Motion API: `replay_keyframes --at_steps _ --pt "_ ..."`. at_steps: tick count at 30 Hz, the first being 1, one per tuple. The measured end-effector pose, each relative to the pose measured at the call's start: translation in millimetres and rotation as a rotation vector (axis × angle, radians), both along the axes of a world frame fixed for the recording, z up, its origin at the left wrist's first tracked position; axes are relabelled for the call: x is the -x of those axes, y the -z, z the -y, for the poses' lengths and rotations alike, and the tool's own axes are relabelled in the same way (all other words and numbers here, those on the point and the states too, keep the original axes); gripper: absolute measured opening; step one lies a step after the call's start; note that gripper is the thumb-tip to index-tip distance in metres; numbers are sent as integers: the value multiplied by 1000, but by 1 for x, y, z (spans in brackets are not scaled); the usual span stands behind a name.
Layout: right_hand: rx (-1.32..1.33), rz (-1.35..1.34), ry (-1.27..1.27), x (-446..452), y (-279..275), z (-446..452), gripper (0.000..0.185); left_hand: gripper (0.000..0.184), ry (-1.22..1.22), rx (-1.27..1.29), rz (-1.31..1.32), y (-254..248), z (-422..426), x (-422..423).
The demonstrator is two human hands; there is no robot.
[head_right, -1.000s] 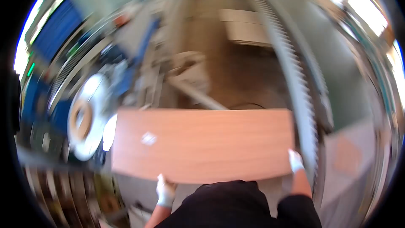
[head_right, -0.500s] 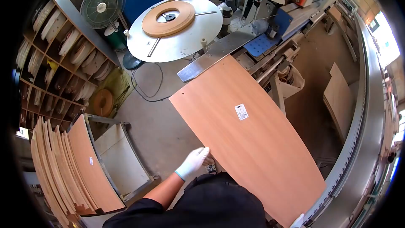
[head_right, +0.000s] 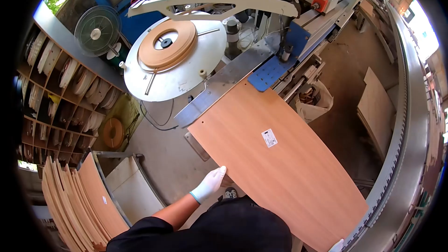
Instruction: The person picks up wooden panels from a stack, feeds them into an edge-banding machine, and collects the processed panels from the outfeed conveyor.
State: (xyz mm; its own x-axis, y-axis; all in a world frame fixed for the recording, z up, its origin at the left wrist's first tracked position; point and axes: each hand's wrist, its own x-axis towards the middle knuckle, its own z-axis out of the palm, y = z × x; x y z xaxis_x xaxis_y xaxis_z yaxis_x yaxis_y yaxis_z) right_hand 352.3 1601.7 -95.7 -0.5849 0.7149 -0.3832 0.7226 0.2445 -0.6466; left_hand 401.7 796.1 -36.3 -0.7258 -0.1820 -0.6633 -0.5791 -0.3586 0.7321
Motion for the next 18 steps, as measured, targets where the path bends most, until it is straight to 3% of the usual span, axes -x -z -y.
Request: replay_keyframes --at_steps 3,6,12,16,18 --pt "-33 13 -15 23 -4 5 64 55 -135 -79 -131 7 -11 26" --pt "-61 19 -25 51 -7 11 62 56 -196 -251 22 -2 -11 59" --pt "-149 17 -52 115 -8 30 59 57 -62 -39 -133 35 -10 109" --pt "-191 19 -54 150 -10 47 57 51 -104 -51 -153 -1 -14 152" --pt "-213 21 -58 165 -13 52 57 51 -145 -90 -109 5 -14 170"
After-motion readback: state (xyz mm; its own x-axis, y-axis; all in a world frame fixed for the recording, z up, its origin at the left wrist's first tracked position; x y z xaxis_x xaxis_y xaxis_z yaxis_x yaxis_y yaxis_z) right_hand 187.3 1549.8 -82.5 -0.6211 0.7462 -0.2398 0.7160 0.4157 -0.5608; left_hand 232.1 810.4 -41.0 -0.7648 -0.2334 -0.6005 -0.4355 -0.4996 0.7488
